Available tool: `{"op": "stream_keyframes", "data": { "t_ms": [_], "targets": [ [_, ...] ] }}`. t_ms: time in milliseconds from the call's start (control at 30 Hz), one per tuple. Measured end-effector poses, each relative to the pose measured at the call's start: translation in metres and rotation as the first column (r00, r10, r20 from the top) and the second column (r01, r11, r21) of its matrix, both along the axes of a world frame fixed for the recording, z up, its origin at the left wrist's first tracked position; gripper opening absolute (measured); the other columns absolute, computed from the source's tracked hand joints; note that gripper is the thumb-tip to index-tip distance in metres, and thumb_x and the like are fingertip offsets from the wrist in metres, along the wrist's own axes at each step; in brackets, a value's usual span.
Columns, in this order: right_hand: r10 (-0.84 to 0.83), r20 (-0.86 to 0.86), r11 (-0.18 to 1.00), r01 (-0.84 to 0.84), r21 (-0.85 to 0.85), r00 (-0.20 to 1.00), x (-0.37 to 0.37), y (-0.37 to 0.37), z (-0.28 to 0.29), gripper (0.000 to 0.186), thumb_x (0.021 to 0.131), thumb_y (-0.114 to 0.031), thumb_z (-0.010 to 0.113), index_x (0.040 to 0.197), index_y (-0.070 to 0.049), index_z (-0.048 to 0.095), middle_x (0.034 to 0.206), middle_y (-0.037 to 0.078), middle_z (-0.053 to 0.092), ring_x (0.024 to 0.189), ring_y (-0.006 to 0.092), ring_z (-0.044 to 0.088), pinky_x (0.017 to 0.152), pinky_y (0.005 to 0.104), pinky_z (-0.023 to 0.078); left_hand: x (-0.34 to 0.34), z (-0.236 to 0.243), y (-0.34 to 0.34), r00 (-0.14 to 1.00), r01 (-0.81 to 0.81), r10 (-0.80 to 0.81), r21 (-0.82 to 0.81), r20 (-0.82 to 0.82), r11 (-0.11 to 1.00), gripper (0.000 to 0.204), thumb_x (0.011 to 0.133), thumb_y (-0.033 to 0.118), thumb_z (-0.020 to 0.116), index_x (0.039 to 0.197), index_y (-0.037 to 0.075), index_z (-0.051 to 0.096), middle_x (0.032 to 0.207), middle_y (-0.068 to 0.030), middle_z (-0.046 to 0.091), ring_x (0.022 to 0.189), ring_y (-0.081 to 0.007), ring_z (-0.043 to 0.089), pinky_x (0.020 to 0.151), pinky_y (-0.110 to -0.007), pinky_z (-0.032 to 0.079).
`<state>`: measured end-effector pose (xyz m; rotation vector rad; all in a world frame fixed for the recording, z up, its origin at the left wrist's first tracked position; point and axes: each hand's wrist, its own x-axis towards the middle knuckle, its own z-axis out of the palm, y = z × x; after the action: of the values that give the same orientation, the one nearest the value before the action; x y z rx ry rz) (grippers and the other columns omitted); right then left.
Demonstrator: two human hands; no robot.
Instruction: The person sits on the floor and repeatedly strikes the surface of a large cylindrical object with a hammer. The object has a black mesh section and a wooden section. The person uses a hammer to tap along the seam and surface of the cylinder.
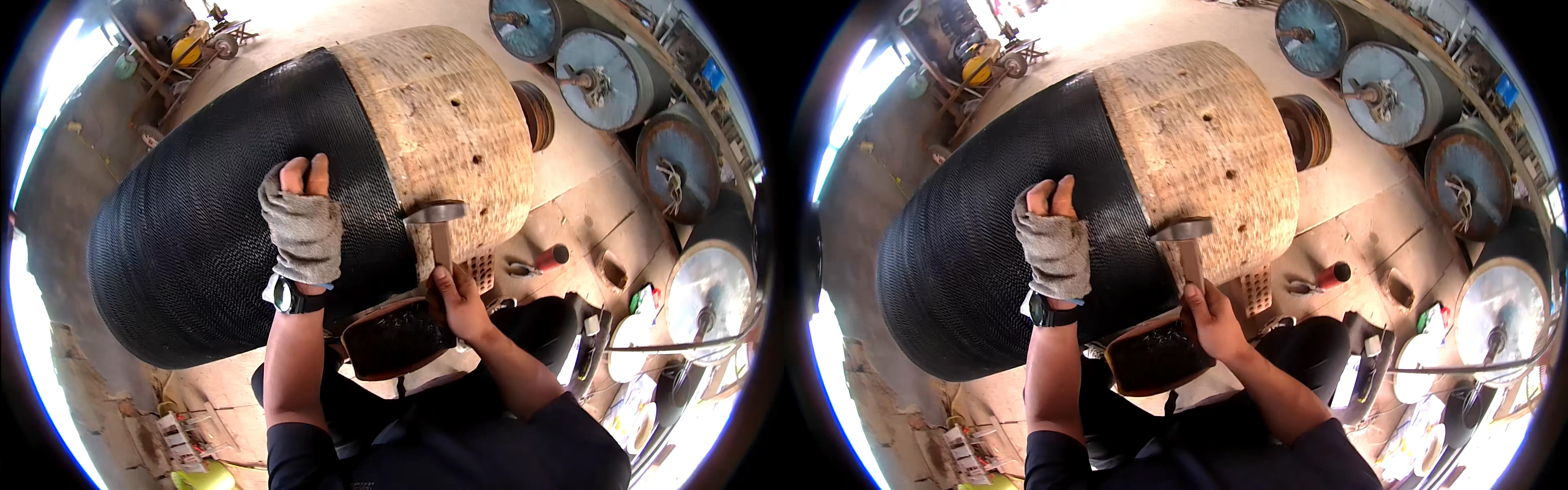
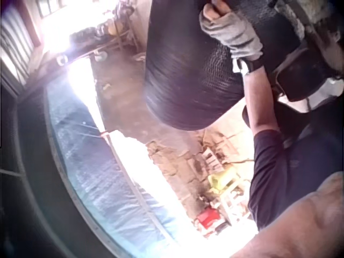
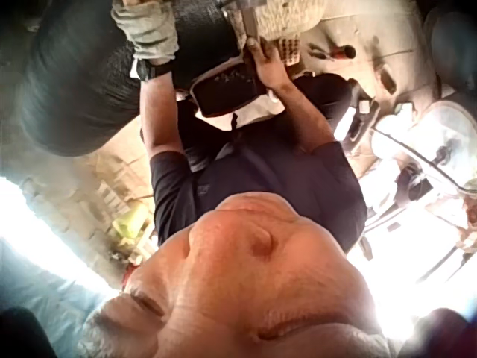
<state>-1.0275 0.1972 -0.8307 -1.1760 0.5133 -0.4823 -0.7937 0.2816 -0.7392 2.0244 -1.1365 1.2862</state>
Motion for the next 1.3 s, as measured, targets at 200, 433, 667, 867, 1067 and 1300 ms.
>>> {"op": "stream_keyframes", "data": {
  "t_ms": [200, 433, 667, 867, 1067, 1300],
  "targets": [
    [-0.083, -0.09, 0.988, 0.071, -0.138, 0.992, -0.022, 0.004, -0.007, 0.038, 0.104, -0.041, 0.05, 0.097, -0.004, 0.052, 0.061, -0.002, 0.046, 0.05, 0.0059, 0.044, 0.044, 0.0247, 0.036, -0.001, 0.004, -0.004, 1.0, -0.003, 0.003, -0.04, -0.004, 0.999, 0.042, 0.077, -0.002, 0.066, 0.116, 0.01, 0.063, 0.112, -0.0108, 0.054, 0.103, -0.0304, 0.058, 0.087, -0.043, 0.053],
    [-0.347, -0.195, 0.652, 0.087, -0.753, 0.918, -0.054, 0.009, -0.023, 0.029, 0.101, -0.027, 0.055, 0.095, 0.001, 0.05, 0.071, 0.027, 0.059, 0.072, 0.0489, 0.061, 0.06, 0.0511, 0.046, -0.065, -0.018, -0.004, 0.94, 0.34, -0.333, -0.217, 0.071, 0.915, 0.048, 0.077, -0.008, 0.066, 0.122, 0.008, 0.057, 0.094, -0.0093, 0.063, 0.088, -0.0291, 0.063, 0.08, -0.041, 0.053],
    [-0.387, -0.056, 0.516, 0.166, -0.841, 0.92, -0.064, 0.002, -0.031, 0.024, 0.099, -0.022, 0.057, 0.095, 0.0, 0.049, 0.069, 0.027, 0.059, 0.068, 0.0488, 0.061, 0.057, 0.0518, 0.046, -0.123, -0.076, -0.007, 0.82, 0.411, -0.456, -0.199, -0.346, 0.89, 0.051, 0.079, -0.006, 0.068, 0.127, 0.005, 0.053, 0.092, -0.0074, 0.066, 0.088, -0.0247, 0.063, 0.083, -0.04, 0.049],
    [-0.393, -0.02, 0.468, 0.181, -0.865, 0.919, -0.062, 0.0, -0.031, 0.022, 0.098, -0.021, 0.059, 0.096, 0.0, 0.05, 0.069, 0.025, 0.06, 0.065, 0.0472, 0.061, 0.056, 0.0512, 0.047, -0.129, -0.061, -0.011, 0.788, 0.383, -0.414, -0.163, -0.456, 0.909, 0.054, 0.074, -0.005, 0.07, 0.125, 0.005, 0.054, 0.087, -0.0053, 0.065, 0.086, -0.0276, 0.061, 0.079, -0.041, 0.05],
    [-0.406, 0.01, 0.322, 0.153, -0.934, 0.914, -0.058, 0.001, -0.013, 0.021, 0.096, -0.018, 0.061, 0.102, 0.0, 0.052, 0.07, 0.022, 0.062, 0.062, 0.0436, 0.063, 0.054, 0.05, 0.049, -0.131, -0.066, -0.026, 0.817, 0.295, -0.335, -0.159, -0.47, 0.942, 0.064, 0.068, -0.001, 0.075, 0.126, 0.005, 0.048, 0.089, -0.0064, 0.061, 0.087, -0.03, 0.059, 0.08, -0.045, 0.047],
    [-0.393, 0.042, 0.264, 0.156, -0.952, 0.919, -0.057, 0.001, -0.003, 0.02, 0.095, -0.015, 0.06, 0.098, 0.001, 0.05, 0.066, 0.024, 0.06, 0.057, 0.0437, 0.061, 0.052, 0.0501, 0.048, -0.134, -0.064, -0.026, 0.794, 0.274, -0.314, -0.154, -0.52, 0.949, 0.073, 0.067, -0.002, 0.077, 0.131, 0.004, 0.044, 0.09, -0.0061, 0.061, 0.09, -0.0309, 0.057, 0.084, -0.046, 0.045]
  ]
}}
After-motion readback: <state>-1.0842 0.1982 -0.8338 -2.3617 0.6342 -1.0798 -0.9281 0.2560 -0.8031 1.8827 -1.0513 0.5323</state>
